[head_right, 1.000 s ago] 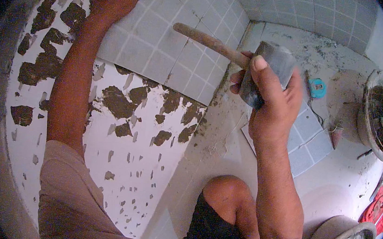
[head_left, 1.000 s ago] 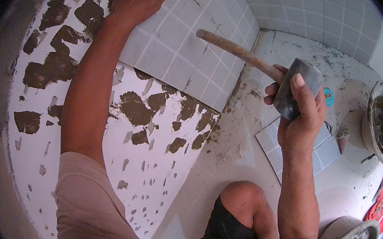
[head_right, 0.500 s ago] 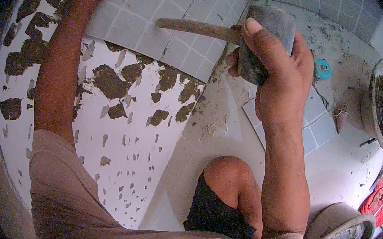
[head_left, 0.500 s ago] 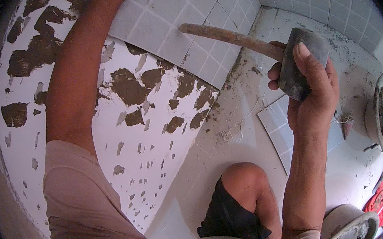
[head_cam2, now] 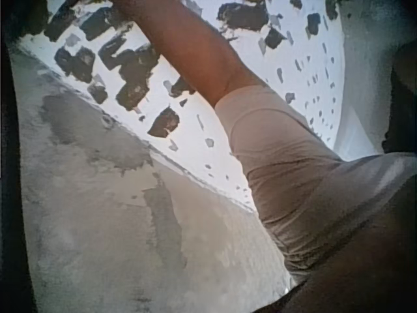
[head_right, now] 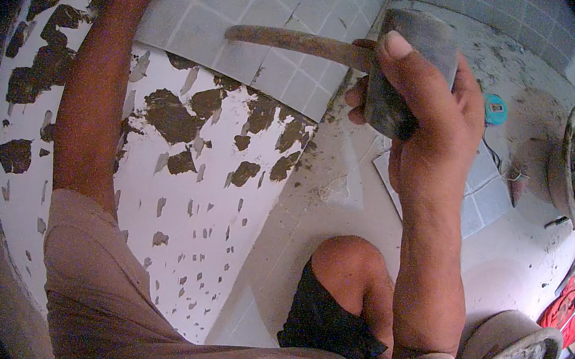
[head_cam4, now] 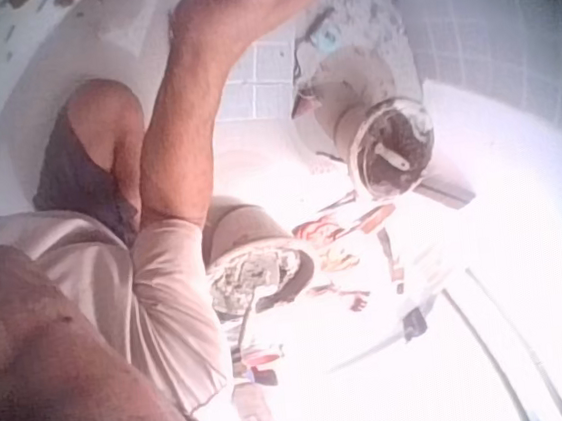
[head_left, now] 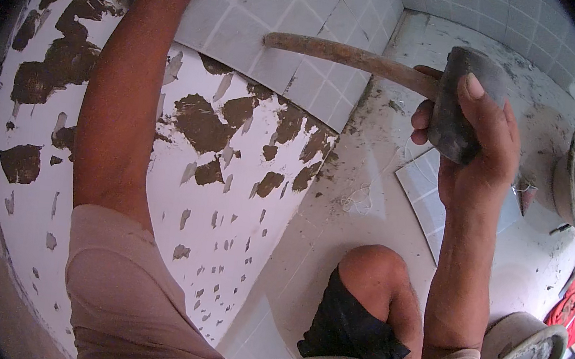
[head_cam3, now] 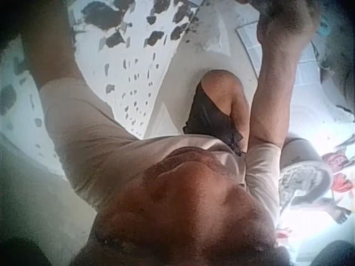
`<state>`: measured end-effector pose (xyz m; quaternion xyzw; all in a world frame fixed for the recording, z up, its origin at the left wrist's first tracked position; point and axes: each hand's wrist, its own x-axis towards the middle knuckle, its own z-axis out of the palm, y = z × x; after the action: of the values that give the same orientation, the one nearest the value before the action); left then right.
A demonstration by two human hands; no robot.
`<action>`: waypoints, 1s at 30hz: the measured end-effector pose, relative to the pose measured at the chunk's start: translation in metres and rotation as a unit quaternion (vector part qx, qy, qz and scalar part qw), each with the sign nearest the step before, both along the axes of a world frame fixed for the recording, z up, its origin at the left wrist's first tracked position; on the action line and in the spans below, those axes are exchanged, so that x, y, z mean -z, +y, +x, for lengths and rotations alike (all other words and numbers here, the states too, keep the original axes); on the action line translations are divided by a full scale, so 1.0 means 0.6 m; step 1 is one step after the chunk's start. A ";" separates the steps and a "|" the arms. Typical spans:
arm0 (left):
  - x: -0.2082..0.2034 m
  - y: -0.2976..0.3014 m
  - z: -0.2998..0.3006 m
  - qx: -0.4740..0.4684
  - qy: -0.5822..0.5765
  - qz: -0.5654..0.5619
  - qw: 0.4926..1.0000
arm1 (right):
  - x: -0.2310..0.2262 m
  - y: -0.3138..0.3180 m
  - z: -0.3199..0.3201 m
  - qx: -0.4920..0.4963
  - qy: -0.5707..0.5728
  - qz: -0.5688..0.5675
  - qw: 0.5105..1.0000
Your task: The person mixes mortar in a bucket with a trowel, adds water from a smaller container, spreads the mortar onto the back of a tile, and presses the tile onto a wall while tapping it with a rubber mallet.
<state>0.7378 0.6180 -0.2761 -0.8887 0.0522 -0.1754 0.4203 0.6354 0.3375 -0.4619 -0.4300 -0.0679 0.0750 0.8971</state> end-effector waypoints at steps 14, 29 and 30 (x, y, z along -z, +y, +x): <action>-0.008 -0.011 -0.005 -0.021 0.014 0.015 1.000 | -0.024 -0.005 -0.009 -0.018 -0.029 -0.015 0.999; -0.009 -0.002 0.000 -0.022 0.016 -0.004 1.000 | -0.028 -0.007 -0.010 0.016 -0.013 0.054 0.998; -0.008 0.004 0.001 -0.010 0.012 0.002 1.000 | -0.026 -0.005 -0.010 0.015 -0.012 0.055 0.998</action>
<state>0.7382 0.6205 -0.2712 -0.8901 0.0488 -0.1608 0.4236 0.6294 0.3344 -0.4461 -0.3823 -0.0766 0.0528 0.9194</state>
